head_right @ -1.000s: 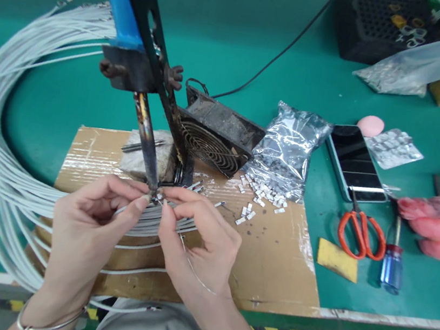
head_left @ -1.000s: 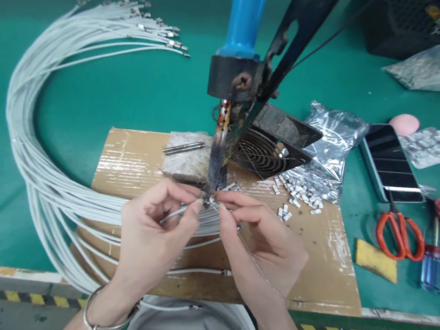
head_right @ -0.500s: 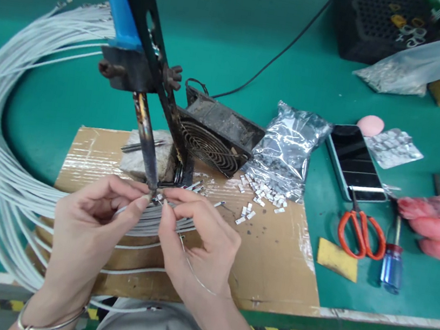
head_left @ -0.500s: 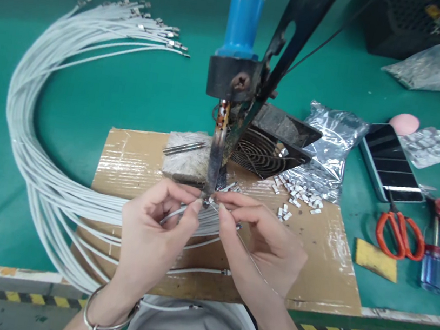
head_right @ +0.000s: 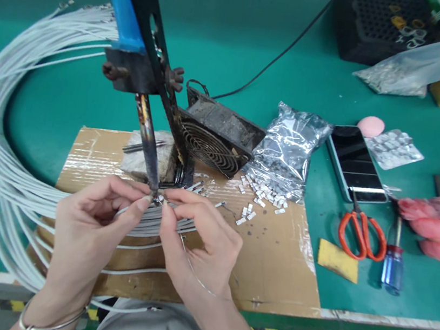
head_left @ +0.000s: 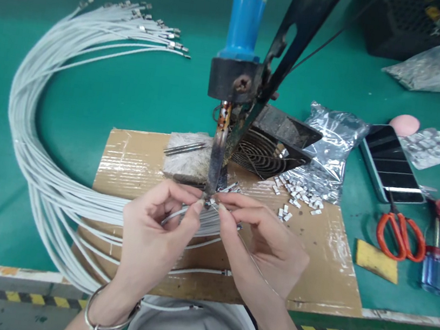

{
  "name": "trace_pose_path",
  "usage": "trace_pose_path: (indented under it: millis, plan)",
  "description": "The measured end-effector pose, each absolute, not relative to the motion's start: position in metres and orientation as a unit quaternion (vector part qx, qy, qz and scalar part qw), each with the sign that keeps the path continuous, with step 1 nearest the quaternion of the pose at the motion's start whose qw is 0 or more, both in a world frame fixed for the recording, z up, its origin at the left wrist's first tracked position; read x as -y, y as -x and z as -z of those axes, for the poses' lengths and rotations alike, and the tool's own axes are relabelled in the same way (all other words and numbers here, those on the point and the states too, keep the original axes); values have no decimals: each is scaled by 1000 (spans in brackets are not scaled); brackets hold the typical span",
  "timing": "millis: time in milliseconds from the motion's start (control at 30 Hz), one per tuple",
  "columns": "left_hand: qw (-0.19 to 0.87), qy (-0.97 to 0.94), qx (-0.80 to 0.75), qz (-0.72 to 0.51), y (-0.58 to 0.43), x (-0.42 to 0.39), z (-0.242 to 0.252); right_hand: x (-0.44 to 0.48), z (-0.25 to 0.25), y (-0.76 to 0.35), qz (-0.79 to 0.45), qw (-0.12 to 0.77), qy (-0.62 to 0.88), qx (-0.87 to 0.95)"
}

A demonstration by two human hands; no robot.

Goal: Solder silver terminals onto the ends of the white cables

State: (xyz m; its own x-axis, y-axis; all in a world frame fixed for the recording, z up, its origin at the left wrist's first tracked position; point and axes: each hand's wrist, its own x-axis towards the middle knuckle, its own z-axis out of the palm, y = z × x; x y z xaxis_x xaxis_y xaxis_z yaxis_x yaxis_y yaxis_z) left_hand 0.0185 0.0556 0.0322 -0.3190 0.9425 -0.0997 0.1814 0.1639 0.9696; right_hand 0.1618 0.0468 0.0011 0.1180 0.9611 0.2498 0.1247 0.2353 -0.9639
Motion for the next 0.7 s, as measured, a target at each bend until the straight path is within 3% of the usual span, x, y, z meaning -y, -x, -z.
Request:
trace_pose_path:
  millis: [700]
  plan:
    - [403,-424,-654,-480,-18,-55,-29,-49,0,-160,-367,559,499,551]
